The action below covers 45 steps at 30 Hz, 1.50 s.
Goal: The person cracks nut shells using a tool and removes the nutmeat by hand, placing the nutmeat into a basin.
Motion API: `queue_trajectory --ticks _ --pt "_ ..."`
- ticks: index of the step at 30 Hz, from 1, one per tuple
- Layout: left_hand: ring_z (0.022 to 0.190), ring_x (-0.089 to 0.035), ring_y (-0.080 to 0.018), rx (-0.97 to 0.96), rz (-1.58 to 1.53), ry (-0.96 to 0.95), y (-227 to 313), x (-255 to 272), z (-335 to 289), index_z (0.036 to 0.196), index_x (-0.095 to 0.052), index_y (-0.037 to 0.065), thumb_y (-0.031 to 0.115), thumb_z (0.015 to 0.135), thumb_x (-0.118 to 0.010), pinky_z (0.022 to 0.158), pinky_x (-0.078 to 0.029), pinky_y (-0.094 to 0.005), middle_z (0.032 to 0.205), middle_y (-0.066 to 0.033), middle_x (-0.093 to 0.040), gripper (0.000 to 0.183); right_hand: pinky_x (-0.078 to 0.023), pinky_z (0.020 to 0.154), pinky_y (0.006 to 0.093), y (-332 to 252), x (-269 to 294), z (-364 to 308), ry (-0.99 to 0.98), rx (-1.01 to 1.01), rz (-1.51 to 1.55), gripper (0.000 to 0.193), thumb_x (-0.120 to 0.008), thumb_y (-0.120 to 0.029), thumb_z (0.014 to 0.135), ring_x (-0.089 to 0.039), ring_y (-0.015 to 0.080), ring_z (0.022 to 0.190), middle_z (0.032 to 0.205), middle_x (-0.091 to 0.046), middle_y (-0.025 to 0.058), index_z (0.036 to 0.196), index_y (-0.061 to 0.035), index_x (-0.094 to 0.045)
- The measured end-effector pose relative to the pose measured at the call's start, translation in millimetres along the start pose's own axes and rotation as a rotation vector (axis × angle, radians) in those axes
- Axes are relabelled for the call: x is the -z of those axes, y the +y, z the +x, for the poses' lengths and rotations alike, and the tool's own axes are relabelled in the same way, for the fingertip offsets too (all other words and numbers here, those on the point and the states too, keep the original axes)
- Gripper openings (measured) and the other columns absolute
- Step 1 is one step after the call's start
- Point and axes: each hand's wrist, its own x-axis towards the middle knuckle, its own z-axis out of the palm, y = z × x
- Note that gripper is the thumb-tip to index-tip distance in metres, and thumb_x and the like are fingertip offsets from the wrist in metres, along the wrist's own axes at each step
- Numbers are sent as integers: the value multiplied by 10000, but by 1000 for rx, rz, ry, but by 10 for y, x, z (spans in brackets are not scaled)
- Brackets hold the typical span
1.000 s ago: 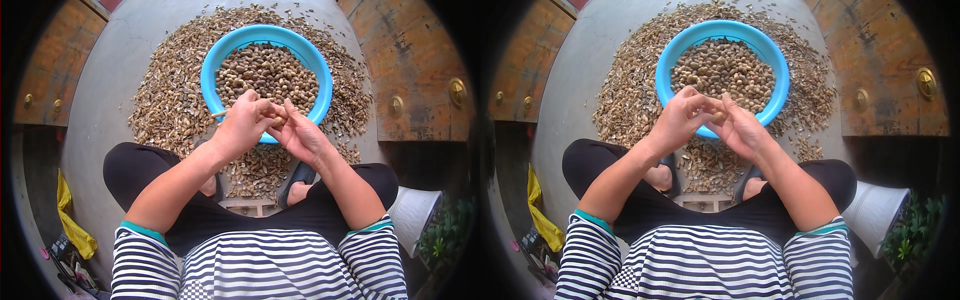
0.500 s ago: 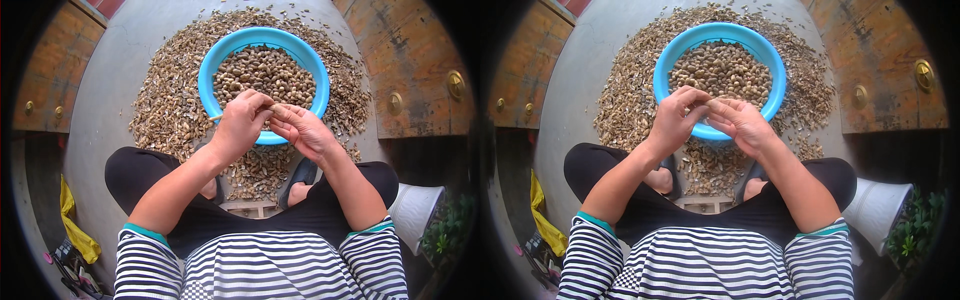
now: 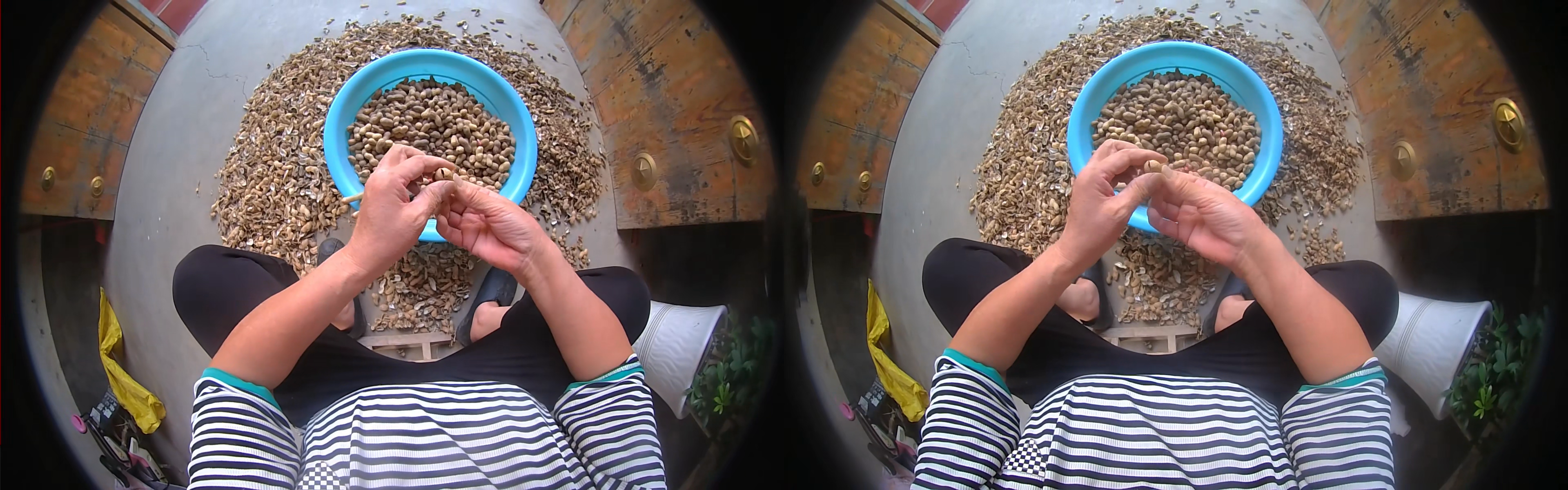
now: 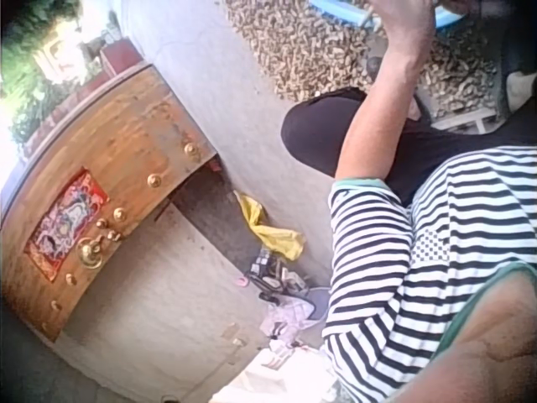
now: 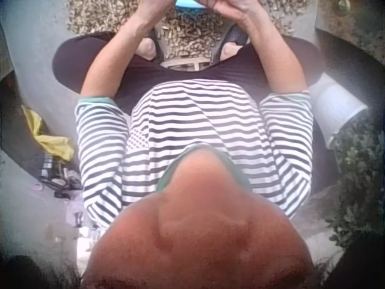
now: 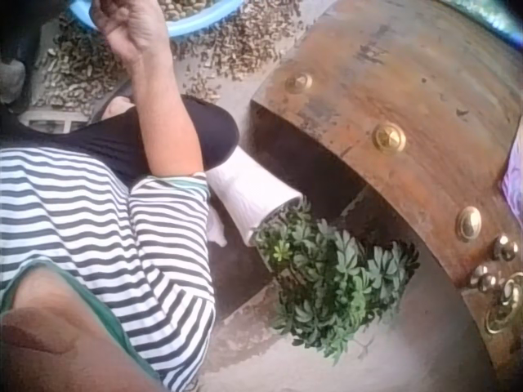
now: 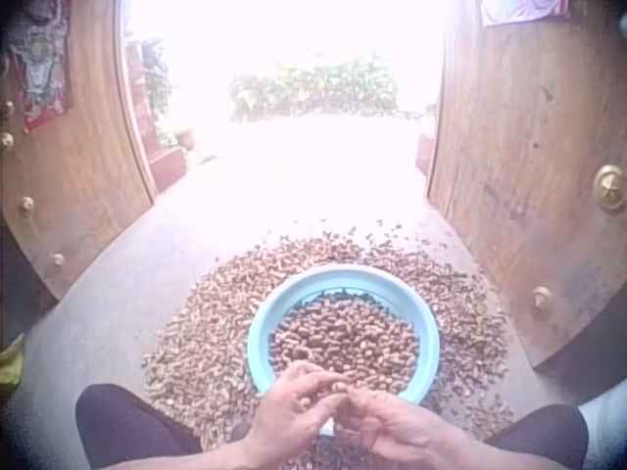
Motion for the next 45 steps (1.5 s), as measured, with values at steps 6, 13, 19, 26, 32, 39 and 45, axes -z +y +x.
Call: queue_trajectory --ticks 6,13,19,26,32,39,45 --pt "810 -573 -160 -225 262 -12 -76 3 9 950 -652 -13 25 777 -644 688 -471 -283 865 -74 -561 178 -513 766 227 -123 -26 1 7 9 -224 244 -611 -236 892 -568 68 874 935 -588 -8 1040 -44 -589" --pt "795 -607 -175 22 -4 -139 -60 24 56 934 -670 -18 -1 764 -642 707 -483 -284 819 -85 -606 174 -573 784 265 -129 -50 -2 80 64 -179 213 -579 -117 890 -603 116 817 931 -579 72 1023 48 -554" --pt "806 -618 -134 123 -234 -193 -204 47 121 967 -676 -26 -2 783 -637 708 -496 -253 888 -61 -638 190 -567 813 275 -133 -35 26 96 96 -189 184 -591 -74 862 -607 126 821 925 -577 77 974 70 -563" --pt "799 -616 -115 440 -578 -251 -269 64 182 1018 -655 -31 81 876 -588 740 -500 -234 881 -57 -656 192 -532 907 310 -122 -1 38 100 89 -170 176 -606 -16 823 -590 146 893 973 -566 89 971 67 -562" --pt "758 -594 -110 563 -771 -138 -404 -26 187 1054 -606 -47 194 897 -601 701 -505 -257 872 -69 -635 288 -540 880 305 -87 68 117 150 101 -101 195 -589 -15 838 -583 163 919 992 -566 102 1004 84 -564" --pt "694 -548 -59 437 -410 78 -430 19 293 1021 -653 -1 163 894 -599 636 -460 -207 830 -10 -634 215 -520 680 265 -215 271 355 480 685 -1373 220 -636 -101 747 -670 154 707 819 -684 112 932 13 -671" --pt "588 -495 -45 410 -342 58 -380 35 285 937 -664 -30 102 859 -610 530 -402 -207 703 2 -608 163 -516 690 257 -226 581 512 498 543 -1177 252 -648 -119 739 -657 123 744 835 -690 95 954 9 -671"
